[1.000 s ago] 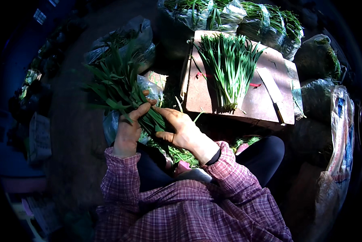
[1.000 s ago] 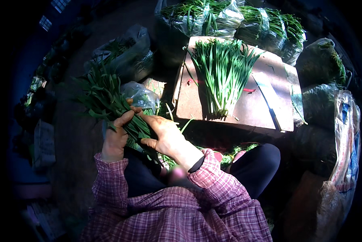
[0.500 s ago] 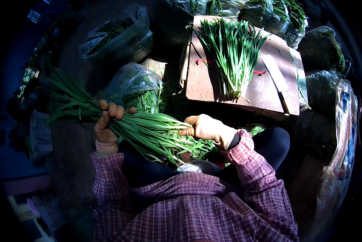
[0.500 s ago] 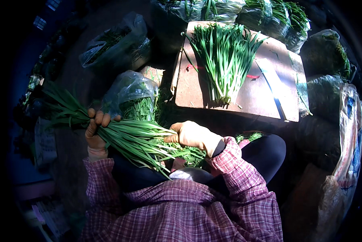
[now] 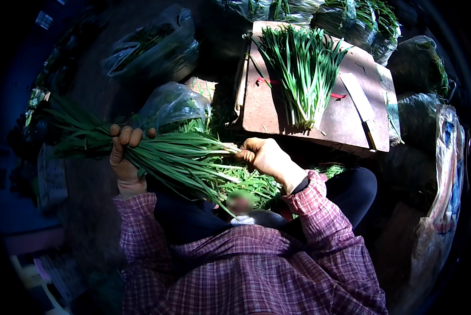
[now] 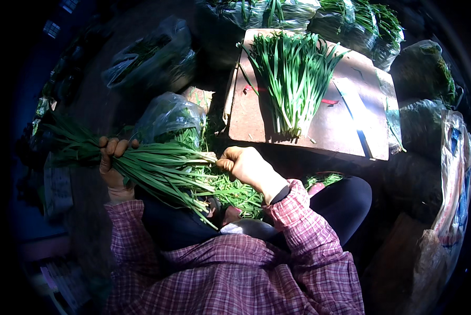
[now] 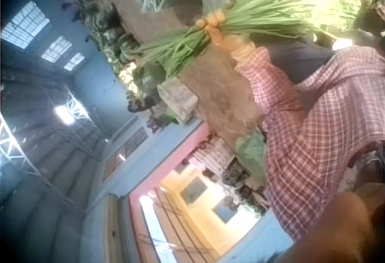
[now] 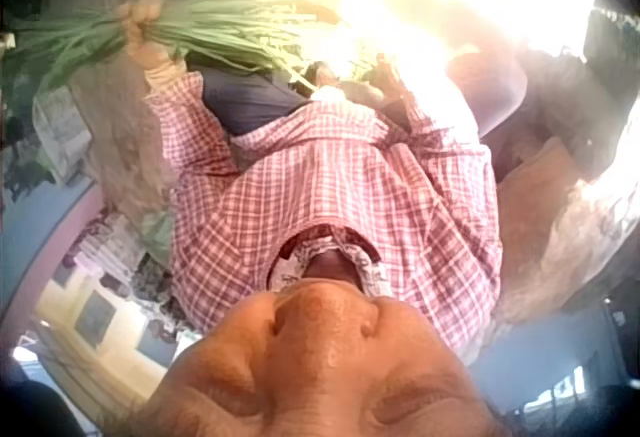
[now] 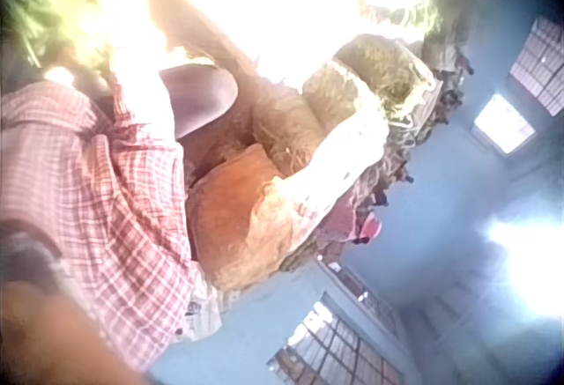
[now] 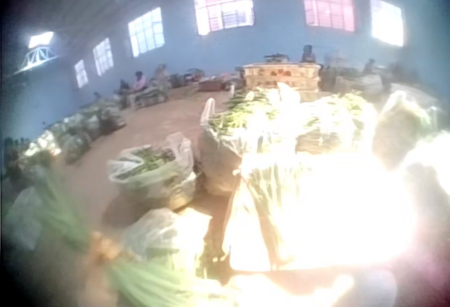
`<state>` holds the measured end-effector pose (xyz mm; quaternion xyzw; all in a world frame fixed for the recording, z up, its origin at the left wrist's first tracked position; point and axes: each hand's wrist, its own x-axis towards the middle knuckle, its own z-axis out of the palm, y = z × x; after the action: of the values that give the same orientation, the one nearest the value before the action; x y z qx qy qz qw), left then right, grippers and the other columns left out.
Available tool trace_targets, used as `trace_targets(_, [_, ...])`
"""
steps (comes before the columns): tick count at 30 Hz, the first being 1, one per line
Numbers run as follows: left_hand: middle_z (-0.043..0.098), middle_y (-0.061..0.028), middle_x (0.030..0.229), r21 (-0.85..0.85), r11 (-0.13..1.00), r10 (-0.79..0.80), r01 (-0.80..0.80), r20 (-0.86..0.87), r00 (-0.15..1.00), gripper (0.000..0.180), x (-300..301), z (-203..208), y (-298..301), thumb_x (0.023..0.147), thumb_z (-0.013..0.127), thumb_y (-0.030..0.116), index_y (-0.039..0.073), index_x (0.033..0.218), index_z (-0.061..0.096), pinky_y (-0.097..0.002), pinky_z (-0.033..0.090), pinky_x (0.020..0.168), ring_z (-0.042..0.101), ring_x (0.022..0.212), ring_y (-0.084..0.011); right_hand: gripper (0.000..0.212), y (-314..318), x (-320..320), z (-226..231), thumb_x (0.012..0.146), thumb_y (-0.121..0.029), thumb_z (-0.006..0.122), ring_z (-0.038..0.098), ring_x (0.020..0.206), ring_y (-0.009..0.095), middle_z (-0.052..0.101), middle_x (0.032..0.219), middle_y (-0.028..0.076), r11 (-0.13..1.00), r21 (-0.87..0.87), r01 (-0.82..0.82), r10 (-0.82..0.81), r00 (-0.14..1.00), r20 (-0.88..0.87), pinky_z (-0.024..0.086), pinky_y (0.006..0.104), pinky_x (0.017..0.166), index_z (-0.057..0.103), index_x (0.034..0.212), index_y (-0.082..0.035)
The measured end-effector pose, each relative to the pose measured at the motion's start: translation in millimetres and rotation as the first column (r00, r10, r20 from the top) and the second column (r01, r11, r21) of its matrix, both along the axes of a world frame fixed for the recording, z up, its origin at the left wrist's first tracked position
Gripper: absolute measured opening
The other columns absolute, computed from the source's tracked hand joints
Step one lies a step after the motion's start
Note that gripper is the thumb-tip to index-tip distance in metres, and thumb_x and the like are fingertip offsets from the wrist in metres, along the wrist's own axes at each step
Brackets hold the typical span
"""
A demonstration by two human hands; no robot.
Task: The person picks up a bunch of green onions, removes loose or yellowed leaves by hand, and then uses a cleaver to trim the root ends on a cardboard surface.
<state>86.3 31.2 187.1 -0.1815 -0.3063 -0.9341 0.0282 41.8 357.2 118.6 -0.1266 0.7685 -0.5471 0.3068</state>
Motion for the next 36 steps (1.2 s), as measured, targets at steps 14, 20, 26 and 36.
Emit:
trace_targets(14, [0.053, -0.0014, 0.093, 0.051, 0.973, 0.212, -0.227, 0.207, 0.955, 0.017, -10, -17, -10, 0.097, 0.061, 0.01, 0.011, 0.114, 0.057, -0.0578, 0.031, 0.116, 0.055, 0.093, -0.0177, 0.024, 51, 7, -41, 0.096, -0.026, 0.066, 0.046, 0.046, 0.006, 0.062, 0.063, 0.0, 0.808, -0.286, 0.515, -0.329, 0.798, 0.505, 0.033, 0.0201, 0.043, 0.069, 0.092, -0.002])
trace_targets(20, [0.06, -0.0031, 0.093, 0.018, 0.964, 0.248, -0.264, 0.292, 0.924, 0.016, -16, -22, 20, 0.096, 0.062, 0.014, 0.012, 0.111, 0.06, -0.058, 0.038, 0.113, 0.06, 0.092, -0.0194, 0.03, -16, 19, 5, 0.09, -0.023, 0.075, 0.062, 0.078, 0.009, 0.071, 0.09, 0.005, 0.908, -0.347, 0.234, -0.109, 0.933, 0.343, 0.05, 0.0233, 0.074, 0.069, 0.107, 0.0])
trace_targets(26, [0.063, -0.0034, 0.094, -0.069, 0.931, 0.358, -0.359, 0.374, 0.856, 0.016, -16, -34, -2, 0.096, 0.063, 0.015, 0.011, 0.111, 0.062, -0.0569, 0.043, 0.109, 0.062, 0.095, -0.0179, 0.012, 48, 5, -31, 0.091, -0.015, 0.072, 0.054, 0.054, 0.007, 0.067, 0.069, 0.003, 0.835, -0.221, 0.504, -0.352, 0.798, 0.49, 0.042, 0.0208, 0.05, 0.068, 0.091, -0.004])
trace_targets(36, [0.063, 0.0002, 0.093, -0.109, 0.859, 0.492, -0.501, 0.445, 0.748, 0.015, -17, -40, 12, 0.094, 0.065, 0.015, 0.013, 0.109, 0.064, -0.057, 0.044, 0.107, 0.061, 0.093, -0.0155, 0.023, 22, 32, -13, 0.091, -0.016, 0.073, 0.055, 0.054, 0.006, 0.071, 0.079, 0.006, 0.851, -0.211, 0.482, -0.345, 0.814, 0.468, 0.04, 0.0206, 0.047, 0.07, 0.108, -0.001])
